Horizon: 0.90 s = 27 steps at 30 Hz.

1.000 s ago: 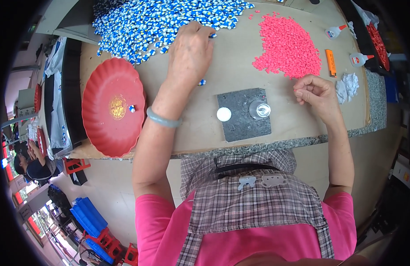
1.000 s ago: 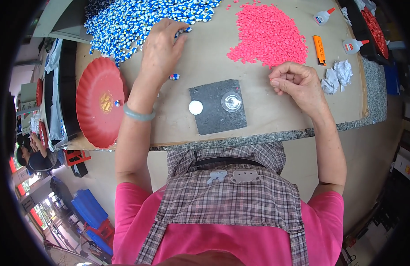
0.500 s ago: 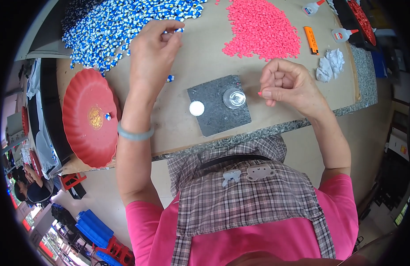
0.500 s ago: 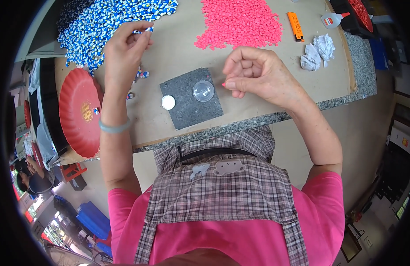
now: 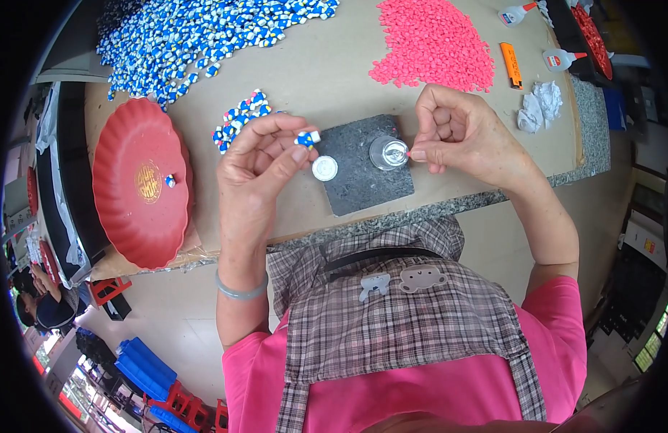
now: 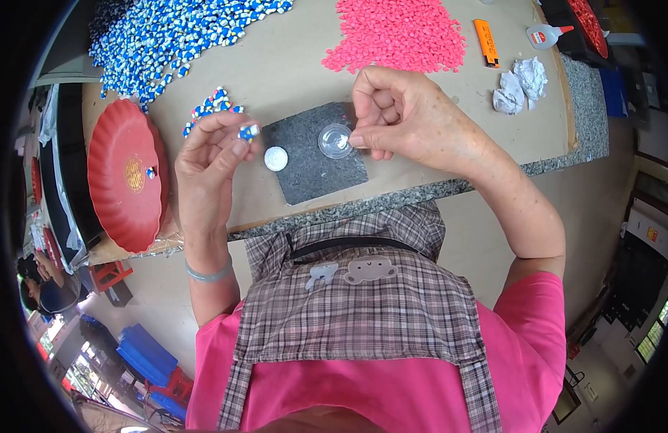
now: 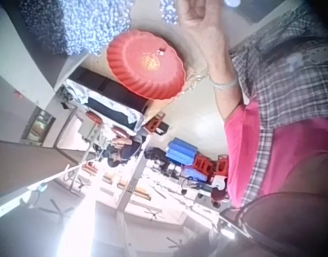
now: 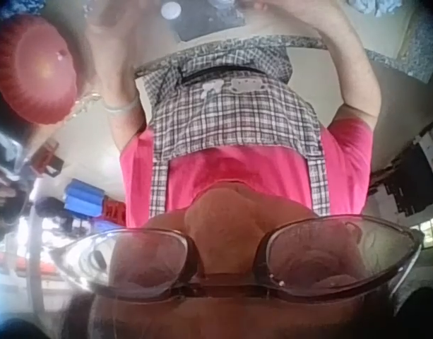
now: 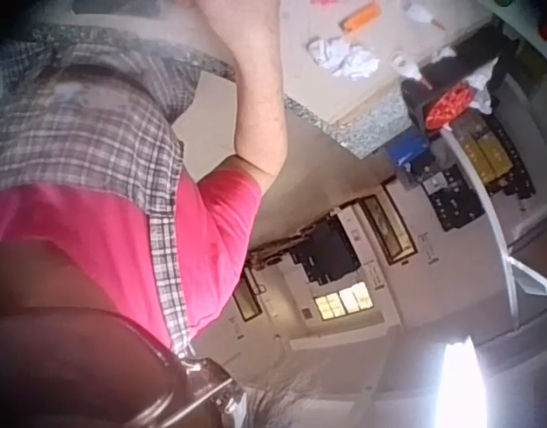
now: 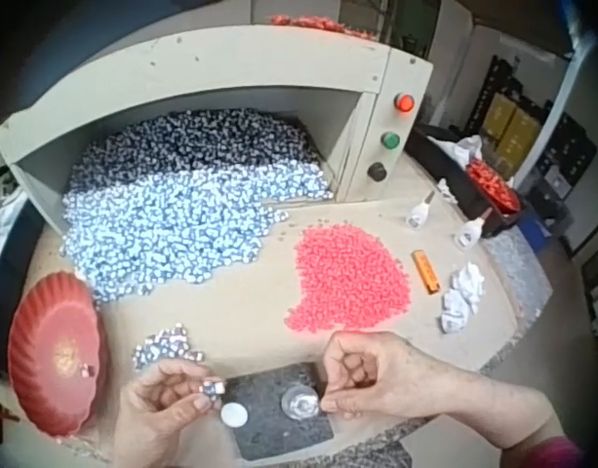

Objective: The person assembles figurines by picking up figurine bodies, applying glue to small components, and attaching the components to the bodies by hand.

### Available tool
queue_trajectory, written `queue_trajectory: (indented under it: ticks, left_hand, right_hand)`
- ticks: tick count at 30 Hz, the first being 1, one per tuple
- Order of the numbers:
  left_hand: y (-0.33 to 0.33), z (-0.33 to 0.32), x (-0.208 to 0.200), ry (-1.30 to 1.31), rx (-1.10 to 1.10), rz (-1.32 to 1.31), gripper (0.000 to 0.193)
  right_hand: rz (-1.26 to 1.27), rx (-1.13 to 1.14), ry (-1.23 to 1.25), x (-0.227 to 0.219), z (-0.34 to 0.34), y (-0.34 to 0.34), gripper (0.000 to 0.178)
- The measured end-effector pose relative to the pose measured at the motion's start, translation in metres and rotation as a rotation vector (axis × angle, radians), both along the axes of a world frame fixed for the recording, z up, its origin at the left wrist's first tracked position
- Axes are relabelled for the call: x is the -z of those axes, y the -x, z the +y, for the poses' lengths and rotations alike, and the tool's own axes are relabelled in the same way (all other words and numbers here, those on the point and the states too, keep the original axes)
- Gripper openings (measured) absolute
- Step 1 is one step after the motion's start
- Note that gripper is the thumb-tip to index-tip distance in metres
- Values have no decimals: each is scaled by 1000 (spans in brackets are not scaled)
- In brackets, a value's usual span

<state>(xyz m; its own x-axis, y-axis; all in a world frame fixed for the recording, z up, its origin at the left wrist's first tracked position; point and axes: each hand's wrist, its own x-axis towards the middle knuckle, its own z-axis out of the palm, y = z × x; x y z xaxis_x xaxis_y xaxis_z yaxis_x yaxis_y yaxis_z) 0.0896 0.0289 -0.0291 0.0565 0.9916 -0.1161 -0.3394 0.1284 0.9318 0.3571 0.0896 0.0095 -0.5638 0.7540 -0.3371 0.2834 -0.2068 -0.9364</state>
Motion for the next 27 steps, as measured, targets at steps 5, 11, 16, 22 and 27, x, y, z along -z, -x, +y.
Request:
queue_trajectory:
  ticks: [5,11,16,22,27]
  left_hand:
    - [-7,-11,-2,25,12,16,21]
    - [-25,-15,-3,-21,14,7,24]
    - [-41,-15,-7,-100,33,61,22]
    - [-53,-14,-8,-257,7,213,24]
    - [-57,-14,-10,-426,-37,490,29]
  right_hand:
    - [-78,2,-47,-8,-1,8,24]
    - [-62,12,-53,-19,-5,9,26]
    - [124,101,2,-20,-12,9,26]
    - [199,154,-13,-17,-24,17,26]
    - [170,147,-43,-17,-26,17,26]
